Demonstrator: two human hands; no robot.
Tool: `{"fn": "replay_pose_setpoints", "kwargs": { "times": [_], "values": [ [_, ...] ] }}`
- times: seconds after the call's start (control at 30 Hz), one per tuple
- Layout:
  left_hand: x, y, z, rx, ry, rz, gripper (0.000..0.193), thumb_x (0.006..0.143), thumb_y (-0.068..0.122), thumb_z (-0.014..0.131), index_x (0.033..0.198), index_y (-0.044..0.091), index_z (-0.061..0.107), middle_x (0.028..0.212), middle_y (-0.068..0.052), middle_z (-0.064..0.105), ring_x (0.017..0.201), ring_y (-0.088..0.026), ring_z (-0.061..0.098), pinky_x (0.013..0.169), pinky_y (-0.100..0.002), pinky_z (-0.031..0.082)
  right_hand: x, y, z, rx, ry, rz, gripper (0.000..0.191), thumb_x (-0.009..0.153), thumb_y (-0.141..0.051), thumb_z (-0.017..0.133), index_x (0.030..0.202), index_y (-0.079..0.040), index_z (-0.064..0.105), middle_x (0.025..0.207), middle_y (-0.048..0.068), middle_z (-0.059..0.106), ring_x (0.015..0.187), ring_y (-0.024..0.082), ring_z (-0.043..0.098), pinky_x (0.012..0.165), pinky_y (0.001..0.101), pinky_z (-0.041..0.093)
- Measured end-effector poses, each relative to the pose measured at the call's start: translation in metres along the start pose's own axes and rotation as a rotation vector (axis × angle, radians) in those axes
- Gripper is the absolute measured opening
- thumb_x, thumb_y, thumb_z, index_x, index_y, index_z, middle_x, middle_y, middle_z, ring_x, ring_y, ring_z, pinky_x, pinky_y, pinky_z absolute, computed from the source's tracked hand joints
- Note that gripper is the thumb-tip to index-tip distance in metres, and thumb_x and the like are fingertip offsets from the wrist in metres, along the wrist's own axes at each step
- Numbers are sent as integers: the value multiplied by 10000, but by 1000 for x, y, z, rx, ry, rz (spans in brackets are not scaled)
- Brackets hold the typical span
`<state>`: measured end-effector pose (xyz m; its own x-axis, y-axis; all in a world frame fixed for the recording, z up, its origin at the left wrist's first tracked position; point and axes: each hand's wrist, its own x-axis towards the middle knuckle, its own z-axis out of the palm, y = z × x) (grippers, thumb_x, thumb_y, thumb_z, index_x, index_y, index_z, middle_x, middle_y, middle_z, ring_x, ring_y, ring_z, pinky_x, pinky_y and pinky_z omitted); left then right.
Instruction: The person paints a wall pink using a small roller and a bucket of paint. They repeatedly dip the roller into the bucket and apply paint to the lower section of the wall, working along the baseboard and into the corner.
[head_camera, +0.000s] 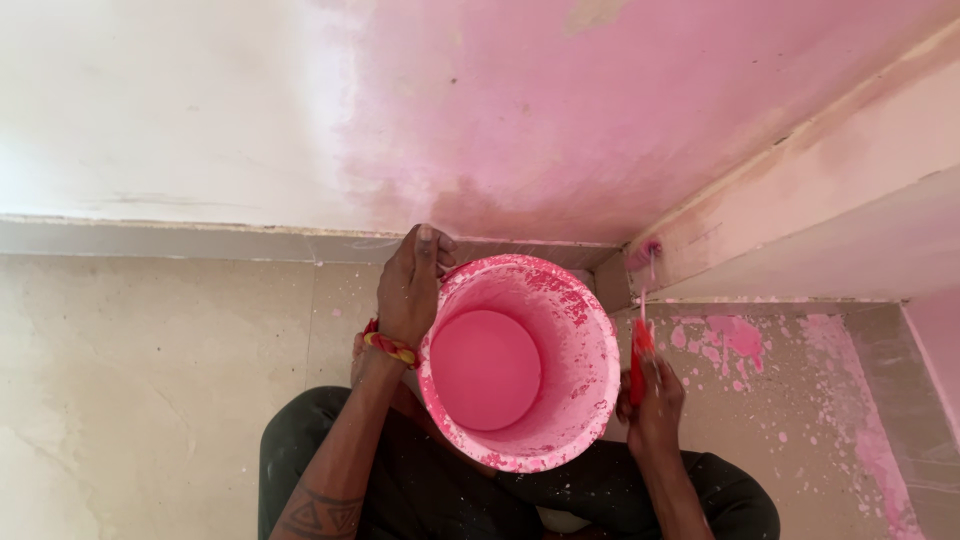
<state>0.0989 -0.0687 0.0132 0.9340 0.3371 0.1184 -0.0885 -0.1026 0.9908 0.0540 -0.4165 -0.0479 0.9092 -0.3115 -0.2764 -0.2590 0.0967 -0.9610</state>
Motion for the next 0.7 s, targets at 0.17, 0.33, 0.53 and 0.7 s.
{"fn": "replay_pose_setpoints", "kwargs": {
  "times": [0.17, 0.33, 0.53, 0.7],
  "values": [
    [4, -4, 0, -87, -6, -46, 677, 1068, 588, 284, 951, 40, 664, 800, -64, 665, 755, -156, 628, 712, -324, 528, 19, -5, 17, 22, 39, 39, 299, 1048, -313, 578, 1172, -41, 578, 688, 33, 559, 427, 102, 430, 366, 263, 309],
    [2, -10, 1, -31, -6, -41, 673, 1071, 576, 285, 952, 29, 658, 793, -66, 661, 749, -158, 632, 718, -320, 534, -26, 2, -14, 26, 65, 111, 305, 1017, -309, 562, 1203, -67, 559, 685, 59, 563, 397, 120, 416, 351, 280, 321],
    [3, -12, 3, -79, -3, -54, 669, 1068, 571, 294, 947, 23, 659, 796, -61, 665, 748, -153, 636, 709, -314, 541, -22, 1, -14, 29, 71, 106, 305, 1019, -318, 565, 1189, -65, 565, 681, 59, 563, 392, 119, 413, 341, 279, 316],
    [5, -10, 0, -129, 4, -33, 664, 1083, 564, 308, 952, 18, 661, 802, -71, 654, 763, -157, 620, 718, -322, 531, 18, -3, 22, 36, 69, -8, 298, 1059, -317, 609, 1169, -41, 613, 708, 27, 563, 450, 94, 467, 370, 257, 328]
  ]
}}
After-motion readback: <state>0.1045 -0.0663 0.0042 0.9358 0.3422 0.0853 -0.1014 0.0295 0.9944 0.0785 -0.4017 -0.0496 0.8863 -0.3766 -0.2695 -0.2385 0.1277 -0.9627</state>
